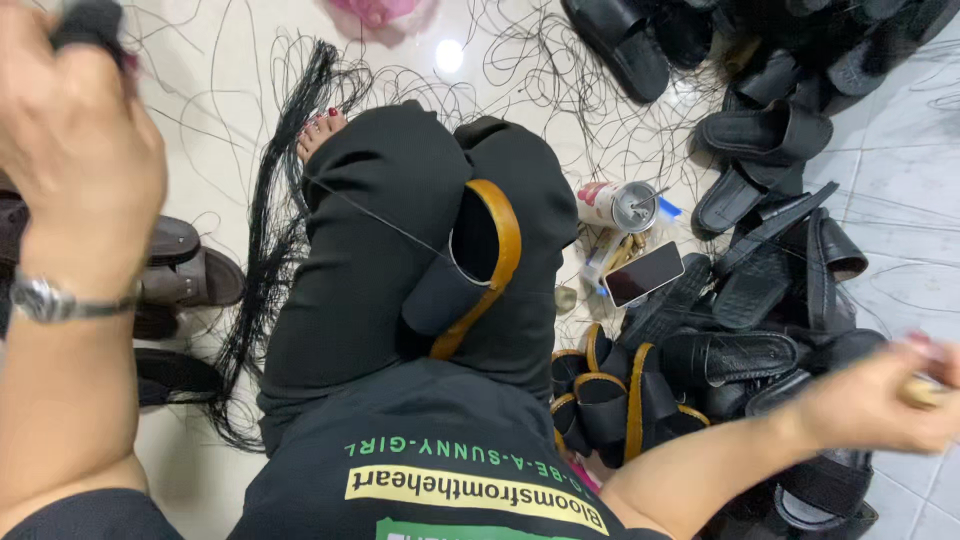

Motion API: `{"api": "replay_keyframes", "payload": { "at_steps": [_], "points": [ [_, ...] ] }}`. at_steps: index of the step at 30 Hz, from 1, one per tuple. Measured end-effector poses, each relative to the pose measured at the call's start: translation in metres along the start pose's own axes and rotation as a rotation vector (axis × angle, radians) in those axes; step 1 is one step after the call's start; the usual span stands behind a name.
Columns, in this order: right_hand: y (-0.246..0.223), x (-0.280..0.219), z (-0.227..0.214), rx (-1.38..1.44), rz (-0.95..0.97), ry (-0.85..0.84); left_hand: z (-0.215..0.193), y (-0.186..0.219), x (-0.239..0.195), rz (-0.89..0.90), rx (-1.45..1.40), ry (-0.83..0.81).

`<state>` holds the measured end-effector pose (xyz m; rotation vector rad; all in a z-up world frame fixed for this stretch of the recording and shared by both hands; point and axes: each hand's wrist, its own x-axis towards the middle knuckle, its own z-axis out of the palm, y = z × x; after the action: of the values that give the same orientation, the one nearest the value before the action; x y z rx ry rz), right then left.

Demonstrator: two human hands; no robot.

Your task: The person sits on the floor and sews a black sandal using a needle and thread. They hold the sandal steady with one hand while stitching the sole with the other. The workspace is cluttered with loose thread and other footwear.

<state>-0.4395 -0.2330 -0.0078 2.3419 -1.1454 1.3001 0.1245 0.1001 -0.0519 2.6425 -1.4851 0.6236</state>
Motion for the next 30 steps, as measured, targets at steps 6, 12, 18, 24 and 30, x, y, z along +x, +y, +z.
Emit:
{"api": "replay_keyframes", "payload": {
  "at_steps": [6, 12, 18, 24, 30],
  "points": [
    [-0.105, -0.012, 0.012, 0.04, 0.089, -0.191, -0.077, 0.122, 0.004, 0.344, -1.127, -0.473],
    [-0.234, -0.039, 0.047, 0.854, 0.269, -0.889, -0.093, 0.123, 0.026, 0.242, -0.777, -1.289],
    [-0.235, -0.061, 0.056, 0.873, 0.48, -0.878, -0.055, 0.178, 0.002, -0.169, -2.029, -0.957],
    [-0.235, -0.051, 0.061, 0.958, 0.608, -0.849, -0.054, 0.192, 0.017, -0.635, -2.387, -0.427],
    [-0.204, -0.019, 0.021, 0.722, -0.205, -1.14, -0.045, 0.079, 0.045, -0.108, -1.004, -1.108]
  ]
}}
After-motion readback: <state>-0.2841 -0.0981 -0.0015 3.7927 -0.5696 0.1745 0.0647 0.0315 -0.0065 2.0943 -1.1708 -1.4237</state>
